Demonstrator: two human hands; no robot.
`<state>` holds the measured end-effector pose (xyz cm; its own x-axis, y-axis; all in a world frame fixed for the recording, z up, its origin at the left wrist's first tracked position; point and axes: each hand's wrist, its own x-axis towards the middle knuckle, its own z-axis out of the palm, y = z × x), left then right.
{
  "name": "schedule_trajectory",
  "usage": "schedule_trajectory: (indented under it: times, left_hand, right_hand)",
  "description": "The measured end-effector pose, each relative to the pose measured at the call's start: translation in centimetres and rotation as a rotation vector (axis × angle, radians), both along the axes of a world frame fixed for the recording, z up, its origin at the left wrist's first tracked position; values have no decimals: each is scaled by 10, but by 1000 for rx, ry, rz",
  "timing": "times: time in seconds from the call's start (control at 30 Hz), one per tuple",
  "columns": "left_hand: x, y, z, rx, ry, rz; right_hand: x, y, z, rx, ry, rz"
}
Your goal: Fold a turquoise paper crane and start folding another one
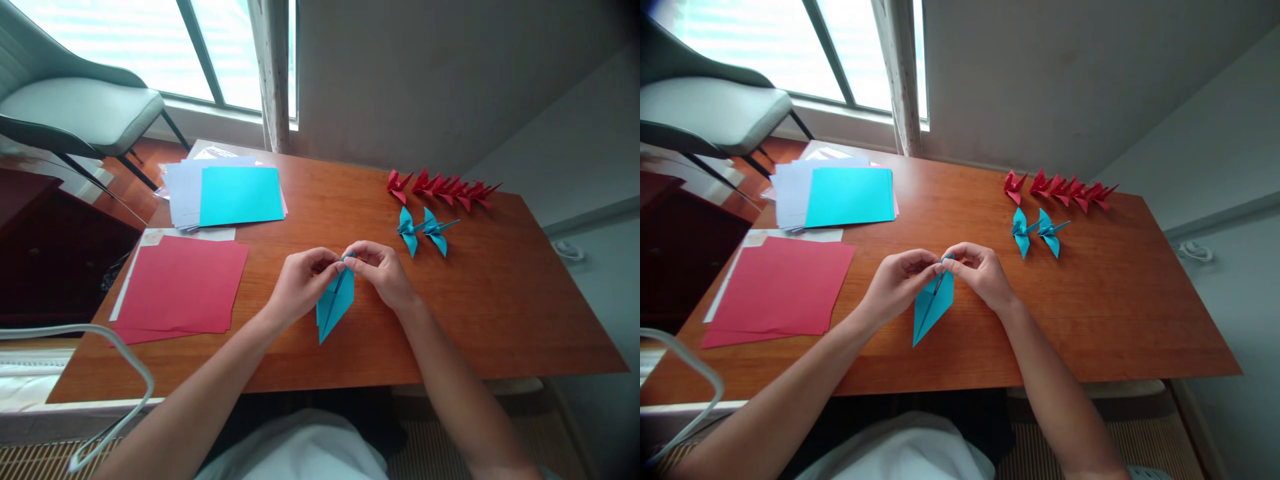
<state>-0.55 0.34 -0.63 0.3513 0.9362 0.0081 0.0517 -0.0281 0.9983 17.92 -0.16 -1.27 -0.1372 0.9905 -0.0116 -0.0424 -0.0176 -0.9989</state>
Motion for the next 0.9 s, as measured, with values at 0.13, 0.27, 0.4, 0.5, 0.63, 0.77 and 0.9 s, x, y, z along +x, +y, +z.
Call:
schedule_trajectory:
  times: [0.13, 0.27, 0.4, 0.5, 0.63, 0.77, 0.9]
  left_hand:
    - [0, 0, 0, 5, 6, -12]
    - [1, -1, 2, 8, 27, -39]
    - [2, -3, 2, 11, 58, -48]
    - [1, -4, -1, 16, 84, -64]
    - [0, -5, -2, 23, 106, -40]
    - [0, -3, -2, 13, 59, 59]
    - [0, 0, -4, -15, -23, 187]
  right_hand:
    - [-2, -1, 0, 24, -14, -48]
    - [-2, -2, -1, 43, -12, -77]
    - [-1, -2, -2, 43, -36, -105]
    - [0, 0, -3, 41, -54, -174]
    - [1, 0, -3, 44, -47, -253]
    - [-1, 0, -3, -3, -3, -176]
    - [-6, -1, 0, -75, -10, -2]
